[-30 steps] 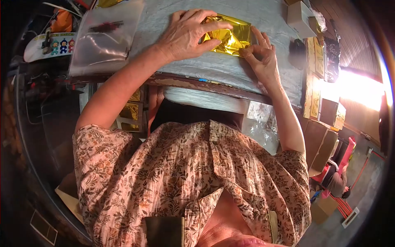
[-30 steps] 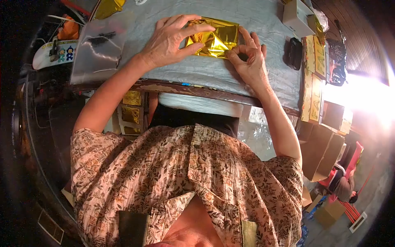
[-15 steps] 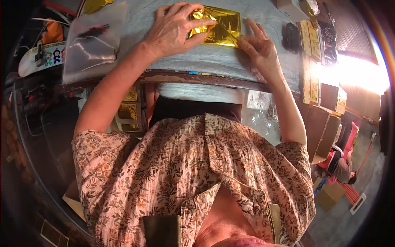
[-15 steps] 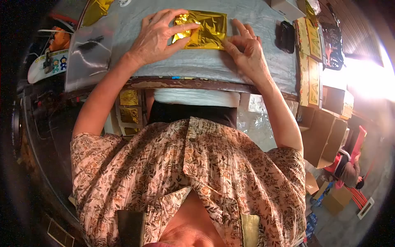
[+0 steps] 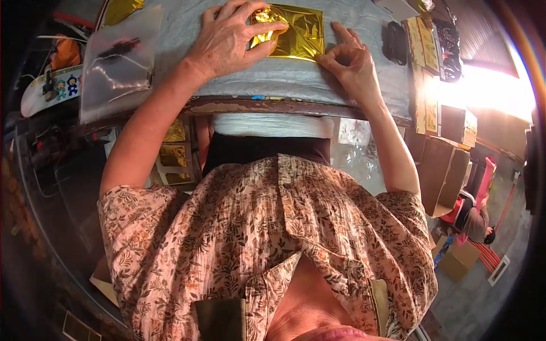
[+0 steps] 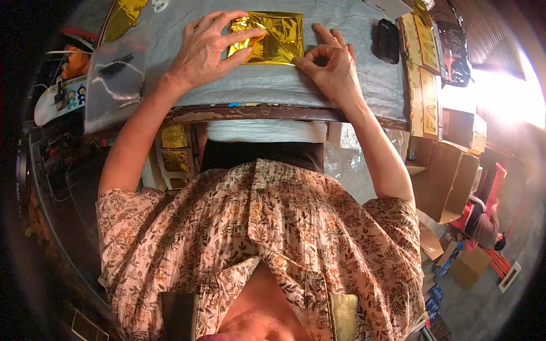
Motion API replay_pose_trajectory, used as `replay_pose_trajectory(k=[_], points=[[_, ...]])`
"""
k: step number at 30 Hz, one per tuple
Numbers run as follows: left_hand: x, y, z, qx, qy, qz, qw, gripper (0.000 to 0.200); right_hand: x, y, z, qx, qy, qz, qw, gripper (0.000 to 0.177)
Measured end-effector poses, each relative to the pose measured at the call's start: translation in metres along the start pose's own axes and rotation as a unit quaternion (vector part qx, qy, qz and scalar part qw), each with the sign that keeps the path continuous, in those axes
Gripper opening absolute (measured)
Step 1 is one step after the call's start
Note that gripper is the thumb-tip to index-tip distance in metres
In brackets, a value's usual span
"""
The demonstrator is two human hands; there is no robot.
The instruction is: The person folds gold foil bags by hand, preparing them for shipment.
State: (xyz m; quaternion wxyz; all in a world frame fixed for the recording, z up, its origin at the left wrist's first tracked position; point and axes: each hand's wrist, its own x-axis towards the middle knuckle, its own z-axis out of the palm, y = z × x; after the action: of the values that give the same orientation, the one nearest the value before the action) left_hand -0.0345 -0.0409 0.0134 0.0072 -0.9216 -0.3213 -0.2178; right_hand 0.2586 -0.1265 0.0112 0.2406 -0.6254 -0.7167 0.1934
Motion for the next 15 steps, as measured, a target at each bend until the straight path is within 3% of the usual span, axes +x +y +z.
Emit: replay_pose_trajectory(k=[3,5,6,11,15], points=[[0.0,0.001,-0.004,0.001,-0.002,-0.001,1.0,0.036,-0.008,-0.032,-0.003,-0.089,0.028,0.003,0.996,0.03],[0.0,0.0,-0.004,0.005,-0.006,-0.001,1.0,0.036,-0.013,-0.056,0.003,-0.262,0.055,-0.178,0.947,0.056],[0.0,-0.001,-0.002,0.005,-0.002,0.002,1.0,0.037,-0.016,-0.062,0.006,-0.277,0.008,-0.183,0.943,0.073],[-0.001,-0.002,-0.001,0.011,0.003,-0.001,1.0,0.037,-0.01,-0.059,0.01,-0.22,-0.058,-0.177,0.958,0.072],[-0.001,-0.009,-0.002,-0.052,0.012,-0.003,0.999,0.05,-0.009,-0.058,0.009,-0.185,-0.088,-0.171,0.964,0.072]])
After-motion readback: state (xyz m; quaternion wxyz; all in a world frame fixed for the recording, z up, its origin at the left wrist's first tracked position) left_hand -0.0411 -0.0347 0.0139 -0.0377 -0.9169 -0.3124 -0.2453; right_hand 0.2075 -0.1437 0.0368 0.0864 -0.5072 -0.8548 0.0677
